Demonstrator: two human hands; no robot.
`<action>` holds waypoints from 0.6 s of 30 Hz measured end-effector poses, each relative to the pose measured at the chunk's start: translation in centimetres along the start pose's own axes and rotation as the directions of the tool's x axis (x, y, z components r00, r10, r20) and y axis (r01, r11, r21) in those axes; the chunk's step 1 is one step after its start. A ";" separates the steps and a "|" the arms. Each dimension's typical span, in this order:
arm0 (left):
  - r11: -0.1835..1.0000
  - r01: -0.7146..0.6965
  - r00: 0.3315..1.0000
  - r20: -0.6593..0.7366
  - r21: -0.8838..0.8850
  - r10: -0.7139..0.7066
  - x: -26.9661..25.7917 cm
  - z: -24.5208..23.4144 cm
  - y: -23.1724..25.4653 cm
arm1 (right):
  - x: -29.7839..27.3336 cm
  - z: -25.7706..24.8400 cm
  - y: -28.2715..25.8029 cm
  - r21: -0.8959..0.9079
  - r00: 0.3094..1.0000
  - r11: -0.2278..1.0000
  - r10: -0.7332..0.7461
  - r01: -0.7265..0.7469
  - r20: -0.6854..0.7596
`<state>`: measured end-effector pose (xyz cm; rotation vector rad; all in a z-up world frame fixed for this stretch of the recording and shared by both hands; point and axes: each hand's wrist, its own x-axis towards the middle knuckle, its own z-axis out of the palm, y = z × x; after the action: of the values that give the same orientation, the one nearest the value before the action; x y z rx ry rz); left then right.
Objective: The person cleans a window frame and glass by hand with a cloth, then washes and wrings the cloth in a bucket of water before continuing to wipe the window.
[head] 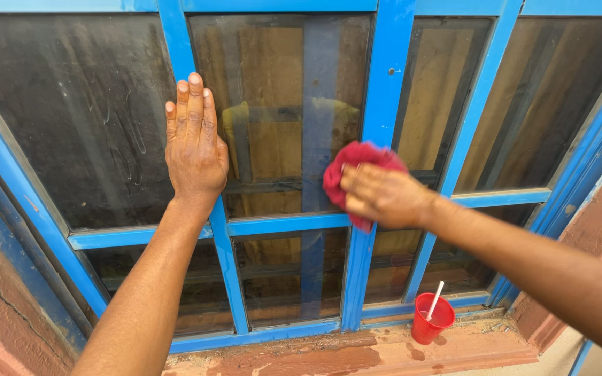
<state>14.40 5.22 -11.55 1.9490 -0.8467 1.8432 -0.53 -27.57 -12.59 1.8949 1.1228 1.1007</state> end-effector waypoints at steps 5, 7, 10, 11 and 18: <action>1.000 0.004 1.000 0.015 0.028 -0.005 -0.6 0.1 0.1 | 2.2 -4.1 10.9 -0.198 0.918 0.908 0.322 -0.368 -0.229; 1.000 0.019 1.000 0.019 -0.003 -0.019 -0.6 0.1 0.3 | 3.4 -3.0 10.1 -0.073 0.813 0.851 0.466 -0.519 -0.350; 1.000 0.014 1.000 0.012 -0.025 -0.014 -0.4 0.0 0.2 | 4.5 -0.7 6.2 0.023 0.688 0.768 0.587 -0.640 -0.427; 1.000 0.009 1.000 0.006 -0.029 -0.009 -0.4 0.1 0.2 | 4.4 -0.1 3.8 0.035 0.659 0.745 0.611 -0.667 -0.438; 1.000 0.012 1.000 0.009 -0.021 -0.012 -0.5 0.0 0.2 | 1.9 1.6 -5.5 0.170 0.722 0.764 0.644 -0.622 -0.255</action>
<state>14.28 5.12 -12.06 1.9466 -0.8516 1.8125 -0.49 -23.79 -17.33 2.3055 0.6498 1.7961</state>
